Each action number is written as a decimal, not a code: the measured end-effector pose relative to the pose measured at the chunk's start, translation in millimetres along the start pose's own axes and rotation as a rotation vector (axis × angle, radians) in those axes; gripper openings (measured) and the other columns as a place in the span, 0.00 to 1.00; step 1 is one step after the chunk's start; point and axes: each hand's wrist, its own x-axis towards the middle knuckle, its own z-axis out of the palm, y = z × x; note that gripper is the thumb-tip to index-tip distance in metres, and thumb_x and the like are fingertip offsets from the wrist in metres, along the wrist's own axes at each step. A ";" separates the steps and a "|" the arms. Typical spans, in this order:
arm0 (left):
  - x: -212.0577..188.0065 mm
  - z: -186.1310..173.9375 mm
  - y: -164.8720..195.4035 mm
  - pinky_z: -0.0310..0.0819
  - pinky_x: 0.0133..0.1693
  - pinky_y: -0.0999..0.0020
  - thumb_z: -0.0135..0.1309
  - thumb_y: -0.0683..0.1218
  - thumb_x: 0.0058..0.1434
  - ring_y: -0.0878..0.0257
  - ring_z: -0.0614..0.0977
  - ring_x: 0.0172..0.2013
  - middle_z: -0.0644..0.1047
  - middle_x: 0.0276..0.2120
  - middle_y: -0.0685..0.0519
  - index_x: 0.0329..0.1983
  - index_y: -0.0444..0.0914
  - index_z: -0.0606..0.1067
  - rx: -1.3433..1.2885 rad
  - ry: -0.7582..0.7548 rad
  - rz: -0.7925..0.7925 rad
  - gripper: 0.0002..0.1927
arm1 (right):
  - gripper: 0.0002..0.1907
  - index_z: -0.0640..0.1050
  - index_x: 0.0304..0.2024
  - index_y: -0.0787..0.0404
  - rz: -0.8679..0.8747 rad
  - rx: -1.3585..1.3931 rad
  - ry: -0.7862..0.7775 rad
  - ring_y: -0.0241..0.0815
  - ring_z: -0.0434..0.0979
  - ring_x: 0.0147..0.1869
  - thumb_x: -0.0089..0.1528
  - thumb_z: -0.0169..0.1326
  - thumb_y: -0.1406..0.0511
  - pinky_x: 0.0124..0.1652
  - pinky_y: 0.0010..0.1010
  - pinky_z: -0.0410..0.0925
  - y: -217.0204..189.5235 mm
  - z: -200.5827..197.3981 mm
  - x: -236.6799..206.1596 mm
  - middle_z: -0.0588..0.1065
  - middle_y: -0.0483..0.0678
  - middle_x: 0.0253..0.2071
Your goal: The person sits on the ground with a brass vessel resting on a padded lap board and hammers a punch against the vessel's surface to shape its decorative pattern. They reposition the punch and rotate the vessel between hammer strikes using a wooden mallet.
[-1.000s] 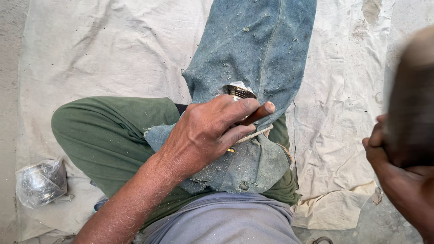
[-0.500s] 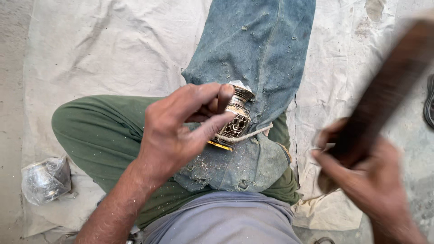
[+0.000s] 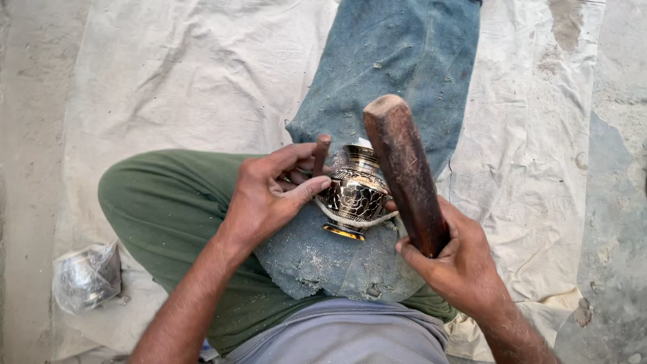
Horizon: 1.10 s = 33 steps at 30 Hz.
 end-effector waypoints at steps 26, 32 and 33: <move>5.7 41.9 47.1 0.80 0.35 0.66 0.64 0.46 0.64 0.62 0.83 0.35 0.78 0.37 0.53 0.61 0.42 0.72 0.320 0.021 0.296 0.23 | 0.23 0.68 0.61 0.63 0.023 -0.419 0.213 0.38 0.76 0.26 0.65 0.55 0.76 0.27 0.31 0.69 29.8 -149.5 7.1 0.74 0.51 0.38; 7.7 40.4 48.1 0.80 0.36 0.66 0.62 0.44 0.66 0.62 0.82 0.34 0.79 0.37 0.55 0.64 0.46 0.73 0.347 -0.063 0.302 0.23 | 0.19 0.72 0.56 0.70 0.020 -0.612 0.220 0.42 0.78 0.35 0.62 0.54 0.80 0.35 0.28 0.73 7.4 -132.7 24.7 0.77 0.54 0.36; 8.1 39.4 49.2 0.79 0.36 0.64 0.63 0.45 0.65 0.61 0.81 0.33 0.77 0.35 0.54 0.63 0.45 0.73 0.376 -0.069 0.301 0.23 | 0.19 0.74 0.54 0.69 -0.076 -0.750 0.198 0.42 0.79 0.36 0.60 0.57 0.79 0.38 0.29 0.73 1.6 -130.1 25.6 0.77 0.54 0.37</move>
